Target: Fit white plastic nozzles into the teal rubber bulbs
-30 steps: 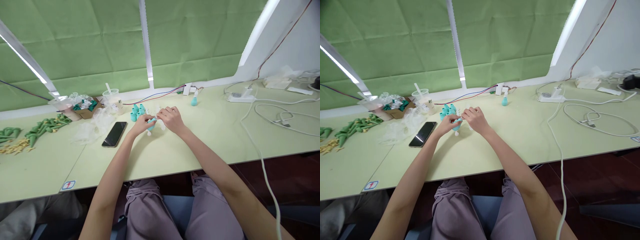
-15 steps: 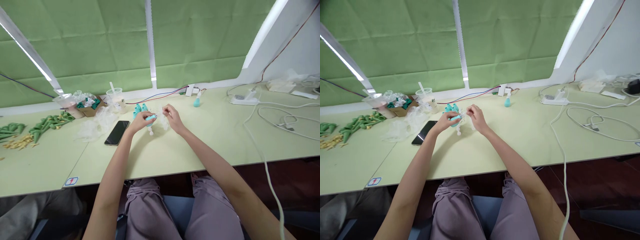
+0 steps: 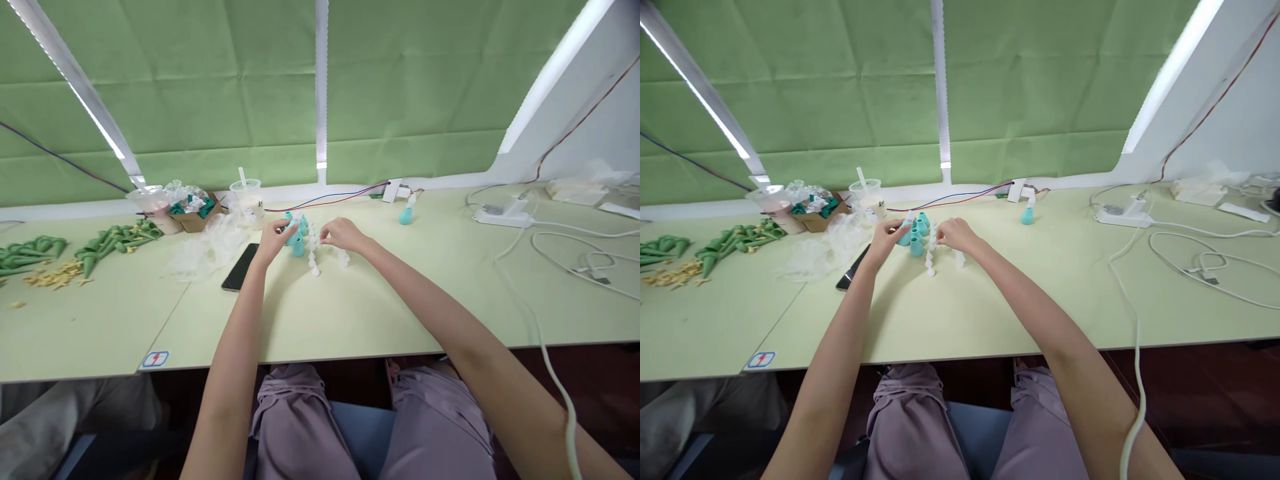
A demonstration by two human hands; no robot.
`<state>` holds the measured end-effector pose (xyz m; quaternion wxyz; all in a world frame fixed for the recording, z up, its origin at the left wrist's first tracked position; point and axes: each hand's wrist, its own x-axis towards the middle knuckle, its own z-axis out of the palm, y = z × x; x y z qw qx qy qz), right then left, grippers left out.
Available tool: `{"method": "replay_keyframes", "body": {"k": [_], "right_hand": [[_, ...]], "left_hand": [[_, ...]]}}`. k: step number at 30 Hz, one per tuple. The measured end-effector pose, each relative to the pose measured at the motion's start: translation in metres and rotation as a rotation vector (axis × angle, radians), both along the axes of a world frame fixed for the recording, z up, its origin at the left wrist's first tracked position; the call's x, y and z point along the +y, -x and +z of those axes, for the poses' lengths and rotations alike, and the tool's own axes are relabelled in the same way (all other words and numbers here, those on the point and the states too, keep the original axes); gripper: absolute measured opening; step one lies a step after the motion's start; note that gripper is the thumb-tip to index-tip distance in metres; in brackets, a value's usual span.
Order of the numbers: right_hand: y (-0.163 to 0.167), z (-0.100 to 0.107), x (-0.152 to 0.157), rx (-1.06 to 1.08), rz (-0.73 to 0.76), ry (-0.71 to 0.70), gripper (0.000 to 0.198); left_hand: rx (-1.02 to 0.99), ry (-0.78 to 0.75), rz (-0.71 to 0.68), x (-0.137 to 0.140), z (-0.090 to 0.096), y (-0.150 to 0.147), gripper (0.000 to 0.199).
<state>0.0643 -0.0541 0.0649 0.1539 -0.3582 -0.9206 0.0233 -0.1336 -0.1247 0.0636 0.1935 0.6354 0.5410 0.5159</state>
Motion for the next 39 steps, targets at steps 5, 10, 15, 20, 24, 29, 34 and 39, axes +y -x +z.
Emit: {"method": "replay_keyframes", "body": {"k": [5, 10, 15, 20, 24, 29, 34, 39], "right_hand": [[0.011, -0.001, 0.011, -0.236, -0.006, -0.043, 0.018], [0.016, -0.008, 0.015, -0.377, 0.025, -0.069, 0.012], [0.017, -0.010, 0.010, -0.403, 0.006, -0.114, 0.012], [0.015, -0.012, 0.010, -0.398, 0.002, -0.134, 0.011], [0.012, -0.016, 0.013, -0.372, 0.026, -0.153, 0.010], [0.006, -0.008, 0.011, -0.206, 0.001, -0.126, 0.013], [0.002, 0.010, 0.007, 0.411, -0.037, 0.287, 0.037], [0.000, 0.020, -0.003, 0.632, 0.101, 0.676, 0.030]], "left_hand": [[0.021, 0.025, 0.012, -0.001, -0.003, 0.004, 0.036], [0.001, 0.024, 0.021, -0.002, -0.004, 0.006, 0.039], [0.012, 0.022, 0.016, -0.001, -0.007, 0.007, 0.039], [0.018, 0.022, 0.028, 0.000, -0.006, 0.007, 0.037], [0.046, 0.038, 0.038, 0.000, -0.005, 0.006, 0.037], [0.113, 0.027, 0.064, 0.002, -0.007, 0.006, 0.038], [0.337, -0.077, 0.085, 0.001, -0.006, -0.004, 0.035], [0.608, -0.205, 0.060, -0.005, -0.005, -0.023, 0.028]]}}
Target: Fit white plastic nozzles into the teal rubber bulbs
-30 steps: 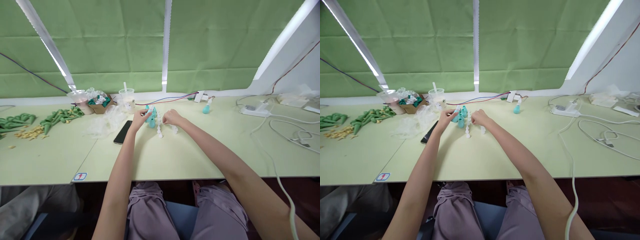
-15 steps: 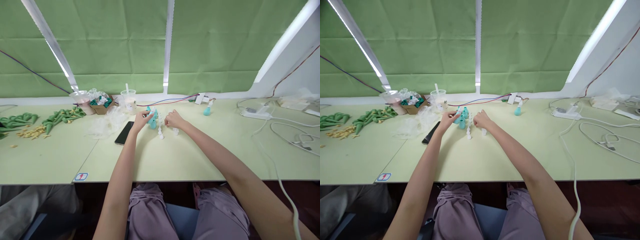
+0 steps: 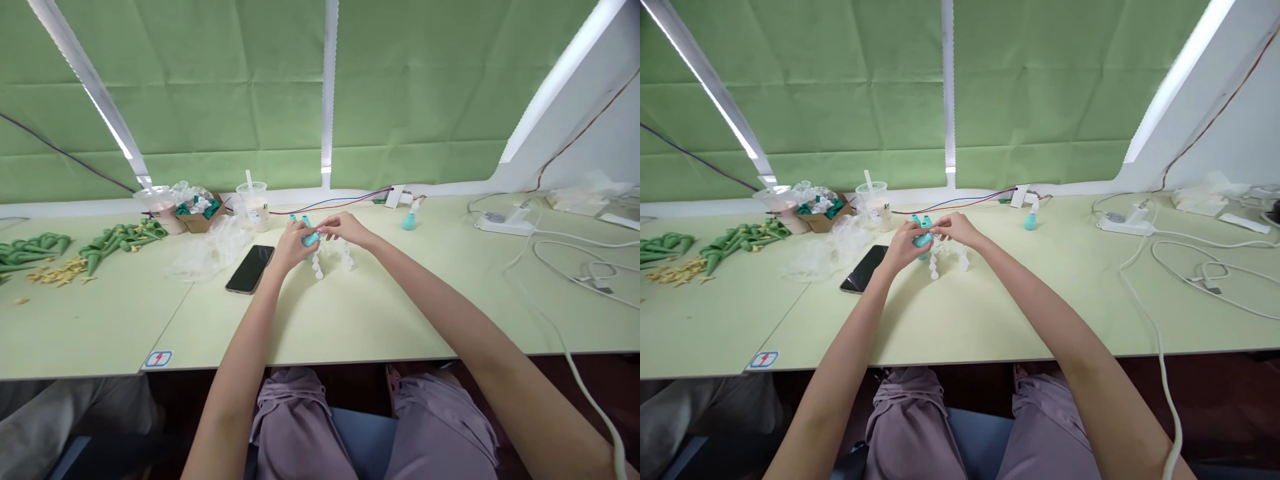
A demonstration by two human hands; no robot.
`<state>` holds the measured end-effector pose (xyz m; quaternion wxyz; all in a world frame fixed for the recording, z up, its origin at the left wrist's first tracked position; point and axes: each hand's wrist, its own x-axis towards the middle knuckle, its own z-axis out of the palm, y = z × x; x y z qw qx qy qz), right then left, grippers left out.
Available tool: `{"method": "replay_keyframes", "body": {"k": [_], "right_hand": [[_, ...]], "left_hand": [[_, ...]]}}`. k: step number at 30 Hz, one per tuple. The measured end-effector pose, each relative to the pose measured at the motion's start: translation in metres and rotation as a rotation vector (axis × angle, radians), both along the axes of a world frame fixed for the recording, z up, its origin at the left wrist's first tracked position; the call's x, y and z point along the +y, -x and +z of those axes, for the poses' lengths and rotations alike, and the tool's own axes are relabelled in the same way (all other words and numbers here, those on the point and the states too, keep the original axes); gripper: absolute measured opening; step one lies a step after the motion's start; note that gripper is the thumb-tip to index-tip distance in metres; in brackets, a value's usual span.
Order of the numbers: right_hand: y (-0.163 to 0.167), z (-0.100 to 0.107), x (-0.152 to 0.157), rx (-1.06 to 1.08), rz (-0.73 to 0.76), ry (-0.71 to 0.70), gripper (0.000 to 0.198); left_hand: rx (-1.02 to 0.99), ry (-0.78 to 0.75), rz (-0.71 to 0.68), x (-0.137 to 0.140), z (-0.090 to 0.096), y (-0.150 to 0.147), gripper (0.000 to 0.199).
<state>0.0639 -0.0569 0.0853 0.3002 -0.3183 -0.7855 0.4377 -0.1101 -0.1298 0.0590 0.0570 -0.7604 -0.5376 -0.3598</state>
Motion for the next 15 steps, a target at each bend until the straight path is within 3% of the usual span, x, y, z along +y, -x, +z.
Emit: {"method": "replay_keyframes", "body": {"k": [6, 11, 15], "right_hand": [[-0.009, 0.010, -0.008, 0.203, 0.025, 0.154, 0.033], [-0.015, 0.008, -0.005, 0.152, 0.043, 0.107, 0.028], [-0.012, 0.000, -0.006, 0.160, -0.063, -0.015, 0.021]], "left_hand": [[-0.158, 0.059, -0.051, 0.000, 0.002, -0.004, 0.026], [-0.200, 0.257, -0.108, -0.005, 0.009, -0.004, 0.035], [-0.126, 0.237, -0.045, -0.006, 0.010, -0.007, 0.036]]}}
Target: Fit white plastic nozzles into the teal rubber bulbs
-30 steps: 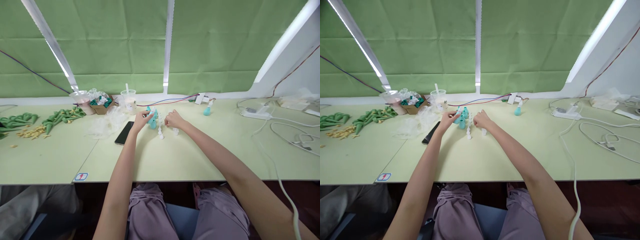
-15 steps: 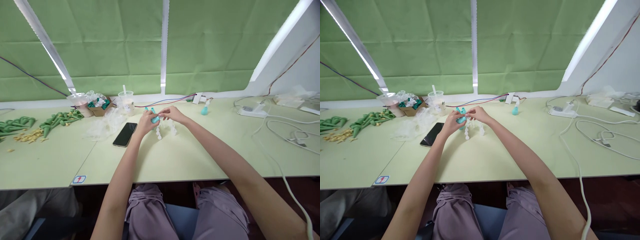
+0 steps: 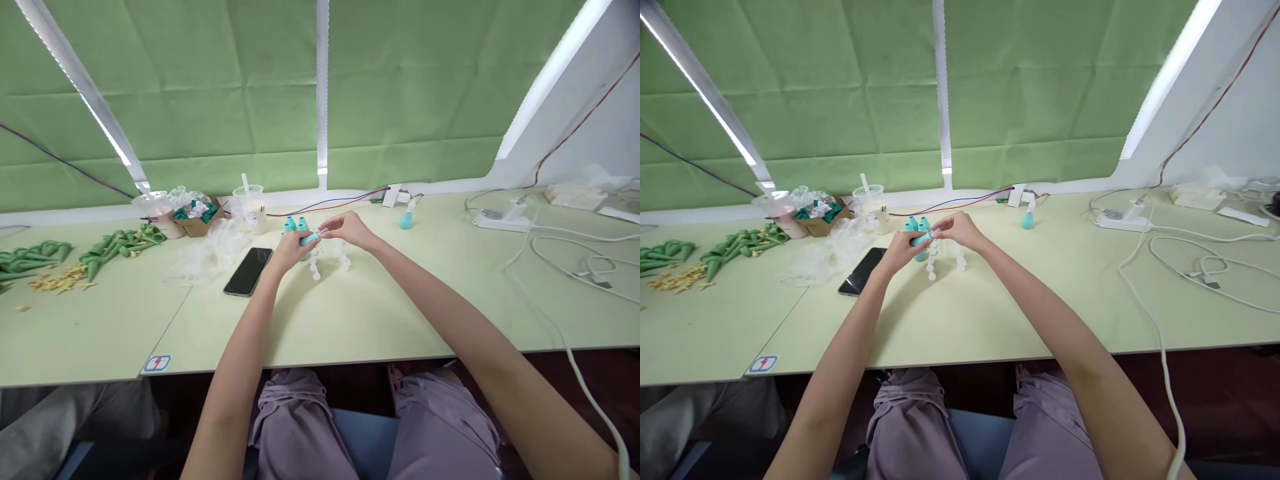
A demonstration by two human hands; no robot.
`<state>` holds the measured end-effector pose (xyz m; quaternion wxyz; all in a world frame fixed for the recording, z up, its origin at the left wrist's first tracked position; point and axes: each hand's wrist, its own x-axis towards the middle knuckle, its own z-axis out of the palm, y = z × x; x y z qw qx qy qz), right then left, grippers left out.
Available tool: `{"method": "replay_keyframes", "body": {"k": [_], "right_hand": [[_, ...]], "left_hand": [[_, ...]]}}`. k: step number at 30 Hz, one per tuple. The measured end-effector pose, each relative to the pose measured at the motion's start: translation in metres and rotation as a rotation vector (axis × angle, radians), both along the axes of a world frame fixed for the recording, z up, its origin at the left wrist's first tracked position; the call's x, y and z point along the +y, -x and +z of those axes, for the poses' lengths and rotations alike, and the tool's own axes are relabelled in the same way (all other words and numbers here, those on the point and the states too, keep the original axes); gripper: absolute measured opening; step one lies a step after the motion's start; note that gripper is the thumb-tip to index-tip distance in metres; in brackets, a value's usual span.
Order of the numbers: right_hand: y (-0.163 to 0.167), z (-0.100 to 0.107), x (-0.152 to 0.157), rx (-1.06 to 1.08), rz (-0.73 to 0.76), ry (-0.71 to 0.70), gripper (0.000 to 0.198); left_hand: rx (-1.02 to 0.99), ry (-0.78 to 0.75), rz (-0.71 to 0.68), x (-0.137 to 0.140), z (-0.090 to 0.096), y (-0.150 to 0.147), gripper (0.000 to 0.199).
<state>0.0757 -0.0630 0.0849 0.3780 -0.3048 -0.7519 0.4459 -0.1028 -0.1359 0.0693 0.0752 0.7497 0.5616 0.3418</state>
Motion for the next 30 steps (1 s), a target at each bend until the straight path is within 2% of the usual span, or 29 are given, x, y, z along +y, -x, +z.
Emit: {"method": "replay_keyframes", "body": {"k": [5, 10, 13, 15, 17, 19, 22, 26, 30], "right_hand": [[0.010, -0.011, -0.013, 0.108, -0.180, -0.113, 0.014], [0.021, -0.021, -0.022, 0.168, -0.281, -0.231, 0.010], [0.011, -0.016, 0.001, 0.243, -0.419, -0.266, 0.017], [-0.008, -0.008, 0.026, 0.339, -0.591, -0.241, 0.024], [-0.030, 0.000, 0.046, 0.376, -0.636, -0.210, 0.029], [-0.047, 0.003, 0.054, 0.316, -0.584, -0.231, 0.032], [-0.053, -0.005, 0.039, 0.110, -0.469, -0.261, 0.037], [-0.031, -0.024, 0.008, -0.268, -0.300, -0.316, 0.017], [-0.007, -0.031, -0.010, -0.485, -0.179, -0.456, 0.011]], "left_hand": [[0.080, -0.107, 0.100, 0.003, -0.003, -0.005, 0.029], [0.067, -0.173, 0.144, 0.006, -0.005, -0.008, 0.029], [0.020, -0.189, 0.227, 0.007, -0.007, -0.005, 0.035], [-0.030, -0.196, 0.274, 0.007, -0.009, 0.000, 0.035], [-0.132, -0.221, 0.286, 0.008, -0.010, 0.008, 0.032], [-0.278, -0.284, 0.303, 0.009, -0.009, 0.016, 0.031], [-0.461, -0.375, 0.352, 0.013, -0.009, 0.027, 0.034], [-0.571, -0.391, 0.368, 0.019, -0.014, 0.042, 0.034], [-0.566, -0.337, 0.372, 0.024, -0.023, 0.054, 0.030]]}}
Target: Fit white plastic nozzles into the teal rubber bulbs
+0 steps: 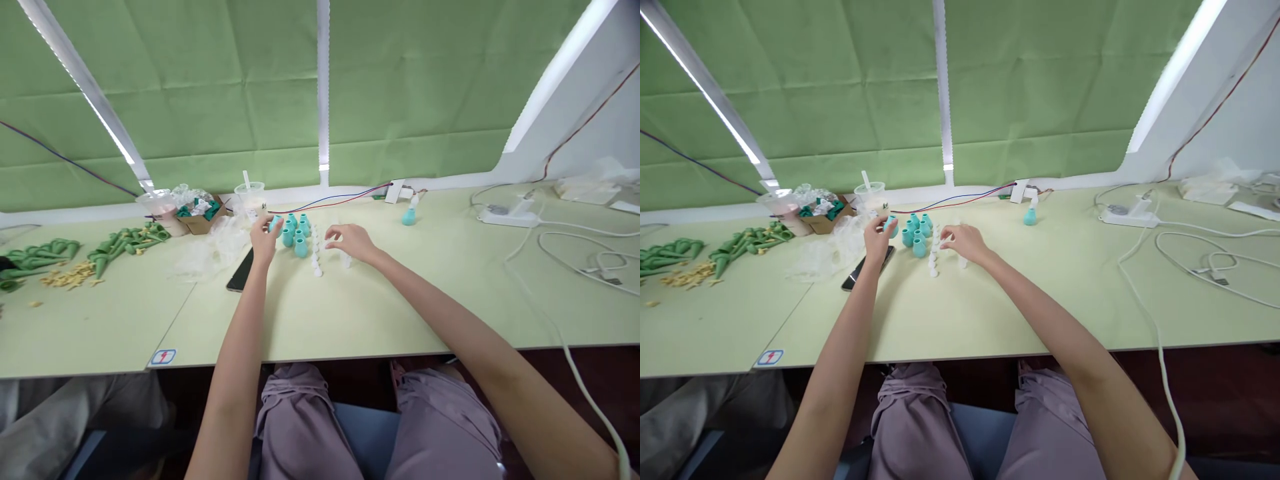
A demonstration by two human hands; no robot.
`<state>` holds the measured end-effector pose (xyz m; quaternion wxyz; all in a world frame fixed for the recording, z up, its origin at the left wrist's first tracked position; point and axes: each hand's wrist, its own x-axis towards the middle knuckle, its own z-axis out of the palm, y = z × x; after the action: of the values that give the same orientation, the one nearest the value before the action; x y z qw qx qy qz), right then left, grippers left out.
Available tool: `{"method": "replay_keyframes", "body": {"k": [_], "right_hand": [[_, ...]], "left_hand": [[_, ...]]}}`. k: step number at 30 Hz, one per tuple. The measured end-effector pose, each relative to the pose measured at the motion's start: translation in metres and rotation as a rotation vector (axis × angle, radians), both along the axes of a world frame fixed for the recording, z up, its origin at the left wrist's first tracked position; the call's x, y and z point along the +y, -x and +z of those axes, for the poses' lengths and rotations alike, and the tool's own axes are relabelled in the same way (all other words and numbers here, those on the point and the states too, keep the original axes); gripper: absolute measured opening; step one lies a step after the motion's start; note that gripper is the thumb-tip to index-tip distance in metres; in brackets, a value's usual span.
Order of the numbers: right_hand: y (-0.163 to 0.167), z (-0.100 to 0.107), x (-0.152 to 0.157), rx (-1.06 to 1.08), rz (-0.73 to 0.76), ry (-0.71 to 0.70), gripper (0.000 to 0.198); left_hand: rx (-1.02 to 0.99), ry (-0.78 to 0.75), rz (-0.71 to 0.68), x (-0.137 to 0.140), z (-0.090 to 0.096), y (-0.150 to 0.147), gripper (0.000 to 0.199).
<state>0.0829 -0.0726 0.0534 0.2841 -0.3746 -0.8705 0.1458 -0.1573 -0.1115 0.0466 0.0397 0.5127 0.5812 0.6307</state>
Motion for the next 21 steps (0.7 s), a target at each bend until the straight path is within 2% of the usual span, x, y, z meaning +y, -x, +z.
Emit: {"method": "replay_keyframes", "body": {"k": [5, 8, 15, 21], "right_hand": [[0.007, 0.002, -0.026, -0.165, 0.194, -0.152, 0.009], [0.004, 0.005, -0.039, -0.188, 0.223, -0.212, 0.010], [-0.003, 0.020, -0.033, -0.069, 0.085, -0.223, 0.016], [-0.023, 0.028, -0.018, -0.109, 0.015, -0.181, 0.011]], "left_hand": [[-0.063, 0.113, -0.028, 0.004, -0.008, 0.009, 0.033], [-0.040, 0.148, -0.030, 0.005, -0.010, 0.012, 0.033], [0.027, 0.238, -0.005, 0.005, -0.016, 0.018, 0.034], [0.065, 0.315, -0.095, 0.005, -0.017, 0.020, 0.032]]}}
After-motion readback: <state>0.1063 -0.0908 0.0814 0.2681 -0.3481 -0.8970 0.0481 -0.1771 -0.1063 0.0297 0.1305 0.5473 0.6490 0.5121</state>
